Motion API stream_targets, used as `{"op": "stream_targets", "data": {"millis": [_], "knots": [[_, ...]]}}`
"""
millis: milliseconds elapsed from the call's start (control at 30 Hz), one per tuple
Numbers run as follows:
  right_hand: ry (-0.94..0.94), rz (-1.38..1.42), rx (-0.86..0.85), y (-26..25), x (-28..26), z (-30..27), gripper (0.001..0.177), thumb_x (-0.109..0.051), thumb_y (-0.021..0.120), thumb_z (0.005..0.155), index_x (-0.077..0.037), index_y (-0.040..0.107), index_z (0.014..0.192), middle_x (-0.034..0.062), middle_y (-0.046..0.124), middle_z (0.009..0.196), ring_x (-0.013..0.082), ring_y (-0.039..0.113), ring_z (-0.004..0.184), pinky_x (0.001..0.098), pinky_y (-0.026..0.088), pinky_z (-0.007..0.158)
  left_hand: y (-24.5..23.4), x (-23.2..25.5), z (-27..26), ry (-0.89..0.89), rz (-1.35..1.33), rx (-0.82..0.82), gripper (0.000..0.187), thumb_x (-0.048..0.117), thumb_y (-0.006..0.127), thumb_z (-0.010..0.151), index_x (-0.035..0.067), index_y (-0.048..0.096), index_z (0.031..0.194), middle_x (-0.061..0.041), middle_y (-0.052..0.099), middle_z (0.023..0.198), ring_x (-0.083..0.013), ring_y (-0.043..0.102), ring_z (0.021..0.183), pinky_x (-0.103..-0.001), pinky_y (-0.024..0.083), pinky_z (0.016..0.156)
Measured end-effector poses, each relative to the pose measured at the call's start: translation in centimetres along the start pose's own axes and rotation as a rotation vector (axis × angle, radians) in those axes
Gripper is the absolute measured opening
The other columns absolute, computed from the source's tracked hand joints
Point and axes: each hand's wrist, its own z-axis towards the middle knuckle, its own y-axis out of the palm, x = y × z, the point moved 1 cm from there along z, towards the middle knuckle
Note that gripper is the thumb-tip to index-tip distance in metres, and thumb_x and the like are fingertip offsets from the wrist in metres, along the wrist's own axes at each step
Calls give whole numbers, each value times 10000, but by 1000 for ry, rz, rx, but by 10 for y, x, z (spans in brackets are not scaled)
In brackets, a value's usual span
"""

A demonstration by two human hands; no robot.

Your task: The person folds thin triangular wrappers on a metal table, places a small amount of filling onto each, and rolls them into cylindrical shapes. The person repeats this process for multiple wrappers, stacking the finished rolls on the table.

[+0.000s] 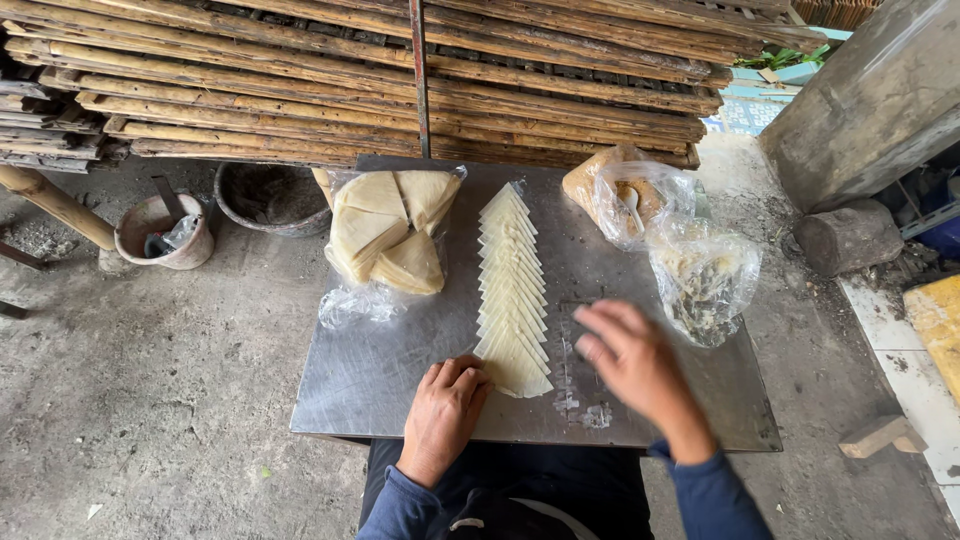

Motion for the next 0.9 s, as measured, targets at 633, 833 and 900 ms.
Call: {"op": "stream_targets", "data": {"millis": [633,833,900], "knots": [[267,-342,319,13,142,139,225,-184,665,970,-40,713,1135,180,749,1036,346,728,882,445,550,788,5,5,5,-140,80,75,204,243,757,834,100,677,956,-70,631,1009,-283,605,926,-417,469,819],[132,-678,445,0,141,140,110,-86,680,983,-62,745,1070,112,734,972,283,694,891,434,464,828,8,3,6,-144,113,55,161,240,740,850,118,667,927,-59,636,906,-271,621,873,-420,462,838],[95,-718,449,0,141,140,130,-78,682,975,-58,743,1089,104,732,980,265,687,906,417,444,839,9,2,6,-116,121,74,156,234,733,865,116,660,935,-58,639,865,-269,633,844,-423,463,853]]}}
